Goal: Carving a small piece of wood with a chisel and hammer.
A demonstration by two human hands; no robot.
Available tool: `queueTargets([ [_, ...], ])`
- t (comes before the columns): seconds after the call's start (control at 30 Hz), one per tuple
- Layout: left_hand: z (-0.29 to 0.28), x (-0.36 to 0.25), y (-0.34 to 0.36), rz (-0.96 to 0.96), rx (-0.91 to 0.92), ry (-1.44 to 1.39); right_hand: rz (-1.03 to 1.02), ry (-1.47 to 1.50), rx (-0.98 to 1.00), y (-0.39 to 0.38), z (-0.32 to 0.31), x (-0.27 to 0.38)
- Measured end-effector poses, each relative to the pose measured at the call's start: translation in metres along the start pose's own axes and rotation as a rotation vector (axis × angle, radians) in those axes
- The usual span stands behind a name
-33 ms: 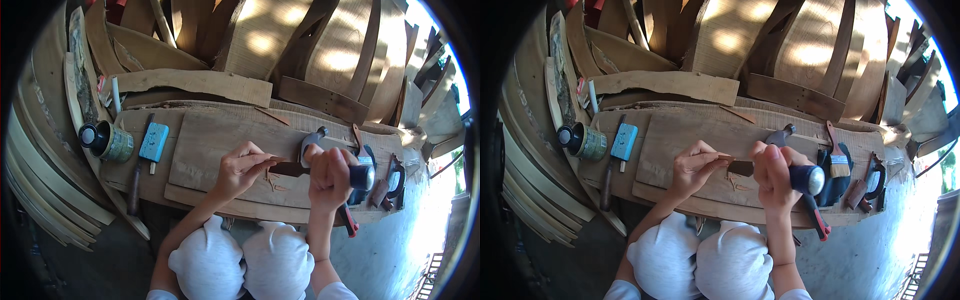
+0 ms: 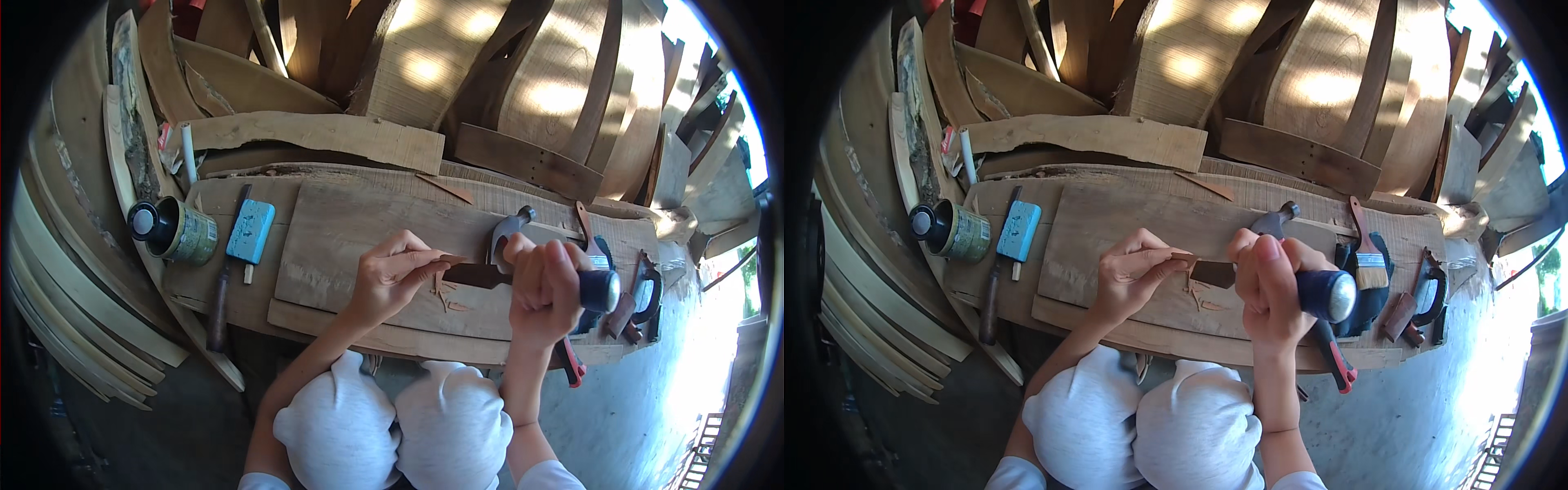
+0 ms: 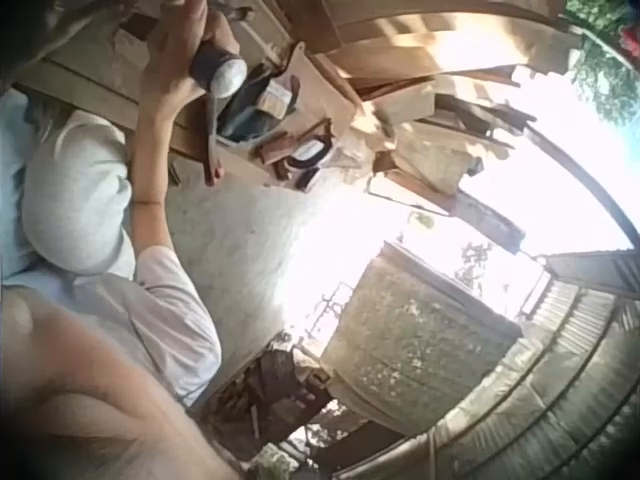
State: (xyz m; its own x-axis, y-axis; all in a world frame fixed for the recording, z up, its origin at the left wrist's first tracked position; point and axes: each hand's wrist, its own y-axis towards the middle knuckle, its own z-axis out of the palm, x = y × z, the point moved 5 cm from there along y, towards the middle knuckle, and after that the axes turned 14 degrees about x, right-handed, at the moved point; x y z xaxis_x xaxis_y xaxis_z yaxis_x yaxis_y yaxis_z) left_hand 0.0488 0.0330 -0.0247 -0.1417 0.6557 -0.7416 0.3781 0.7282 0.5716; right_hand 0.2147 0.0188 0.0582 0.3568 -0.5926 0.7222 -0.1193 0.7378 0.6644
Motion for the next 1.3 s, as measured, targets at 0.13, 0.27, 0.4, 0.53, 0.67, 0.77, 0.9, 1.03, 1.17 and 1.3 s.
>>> queueTargets([
  [0.13, 0.002, 0.002, 0.000, 0.012, -0.030, -0.011, 0.122, -0.047, -0.079, -0.002, 0.005, -0.011],
  [0.27, 0.001, 0.000, -0.001, -0.023, -0.021, 0.035, 0.241, -0.011, -0.100, -0.014, 0.000, -0.031],
  [0.4, -0.006, -0.002, -0.003, -0.004, -0.037, 0.026, 0.013, -0.016, -0.242, -0.007, -0.008, 0.008],
  [0.53, -0.003, -0.005, 0.002, 0.036, -0.066, 0.045, -0.088, -0.061, -0.243, -0.013, -0.039, 0.059],
  [0.67, -0.003, -0.005, 0.000, 0.034, -0.075, 0.071, -0.034, -0.060, -0.171, -0.014, -0.029, 0.038],
  [0.77, -0.005, -0.006, 0.001, 0.037, -0.106, 0.093, 0.057, 0.056, -0.146, -0.020, -0.031, 0.019],
  [0.9, -0.008, -0.005, -0.004, 0.024, -0.106, 0.097, 0.017, 0.412, -0.103, -0.029, -0.037, 0.016],
  [1.03, -0.012, -0.003, -0.005, -0.008, -0.137, 0.158, -0.068, 0.710, -0.031, -0.033, -0.042, 0.016],
  [1.17, -0.008, -0.004, -0.004, -0.005, -0.130, 0.165, -0.085, 0.888, -0.095, -0.035, -0.045, 0.014],
  [1.3, -0.008, -0.002, -0.002, -0.021, -0.132, 0.143, -0.115, 1.151, -0.191, -0.038, -0.047, 0.007],
])
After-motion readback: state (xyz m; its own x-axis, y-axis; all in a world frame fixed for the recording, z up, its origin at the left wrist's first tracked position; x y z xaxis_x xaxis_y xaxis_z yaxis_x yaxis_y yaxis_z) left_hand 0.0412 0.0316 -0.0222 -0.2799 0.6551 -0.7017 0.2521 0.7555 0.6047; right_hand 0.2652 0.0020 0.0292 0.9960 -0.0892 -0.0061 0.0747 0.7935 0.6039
